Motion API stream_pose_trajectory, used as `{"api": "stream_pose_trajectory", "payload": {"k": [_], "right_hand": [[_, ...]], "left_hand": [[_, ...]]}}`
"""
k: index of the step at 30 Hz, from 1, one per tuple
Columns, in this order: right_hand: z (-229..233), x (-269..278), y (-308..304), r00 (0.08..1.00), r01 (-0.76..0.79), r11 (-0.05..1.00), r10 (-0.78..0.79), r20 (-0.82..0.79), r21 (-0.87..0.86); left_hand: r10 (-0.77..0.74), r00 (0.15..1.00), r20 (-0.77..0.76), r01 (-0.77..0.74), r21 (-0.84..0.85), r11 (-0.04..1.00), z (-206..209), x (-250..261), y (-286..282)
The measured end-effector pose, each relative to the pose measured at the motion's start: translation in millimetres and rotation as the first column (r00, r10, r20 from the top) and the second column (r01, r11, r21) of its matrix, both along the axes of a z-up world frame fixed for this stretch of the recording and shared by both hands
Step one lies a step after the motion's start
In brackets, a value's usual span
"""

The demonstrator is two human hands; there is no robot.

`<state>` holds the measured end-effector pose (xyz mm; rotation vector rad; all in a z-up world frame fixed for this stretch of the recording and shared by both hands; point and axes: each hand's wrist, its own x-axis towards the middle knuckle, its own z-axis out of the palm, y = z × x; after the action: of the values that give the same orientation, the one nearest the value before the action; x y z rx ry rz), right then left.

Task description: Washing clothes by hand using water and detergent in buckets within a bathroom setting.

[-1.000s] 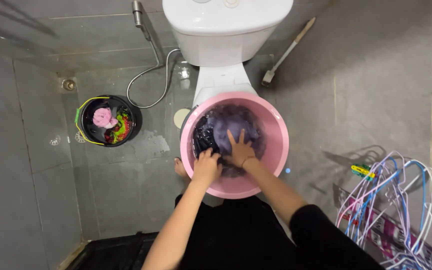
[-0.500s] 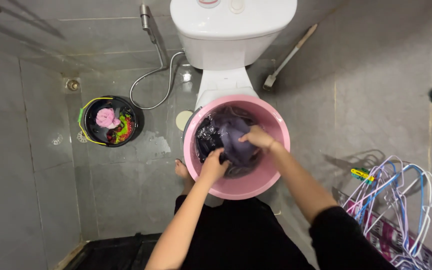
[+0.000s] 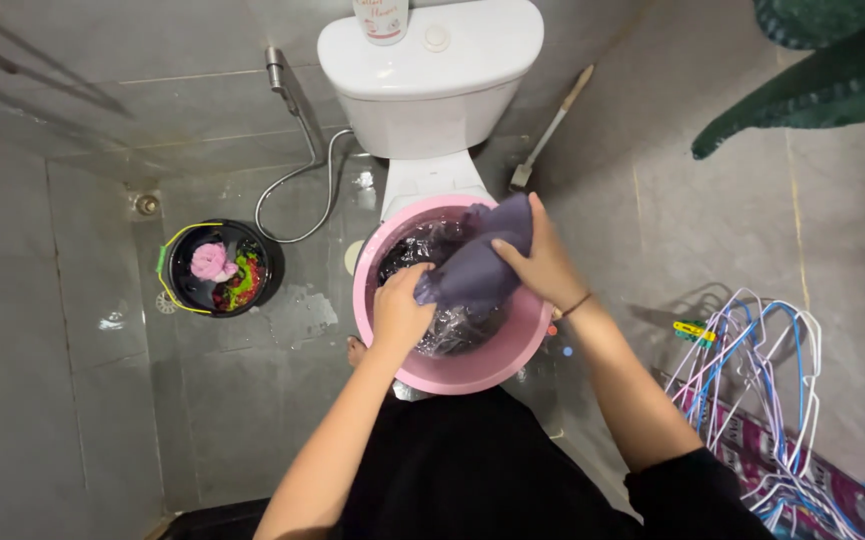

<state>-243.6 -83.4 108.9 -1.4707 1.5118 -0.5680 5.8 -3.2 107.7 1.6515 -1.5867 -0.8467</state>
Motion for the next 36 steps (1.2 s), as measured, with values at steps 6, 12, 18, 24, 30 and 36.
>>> {"api": "stream_pose_trajectory", "payload": {"k": [6,12,18,24,30,36], "right_hand": [[23,41,31,0.871,-0.472,0.838,0.492,0.004,-0.275],[2,62,43,0.961,-0.249,0.967,0.253,0.114,-0.046],[10,66,40,0.875,-0.178,0.983,0.175,0.451,-0.037],[-36,65,40,0.631,-0.057,0.953,-0.197,0.750,0.299],[-32,48,9,0.387,0.116,0.749,-0.639,0.665,0.652],[-55,43,17,0.590,0.173,0.875,-0.460,0.663,0.453]], "left_hand": [[-0.001,0.982,0.187,-0.004,0.030,1.000,44,-32,-14],[0.039,0.786,-0.617,0.099,0.189,0.977,-28,-7,-5],[0.909,0.300,-0.288,0.035,0.956,0.291,33,2,-11],[0.607,-0.159,-0.779,0.299,0.548,0.781,-94,-13,6],[0.751,-0.097,-0.653,0.025,0.753,0.658,-63,-31,-12],[0.782,-0.208,-0.588,0.178,0.763,0.621,37,-72,-9]]}}
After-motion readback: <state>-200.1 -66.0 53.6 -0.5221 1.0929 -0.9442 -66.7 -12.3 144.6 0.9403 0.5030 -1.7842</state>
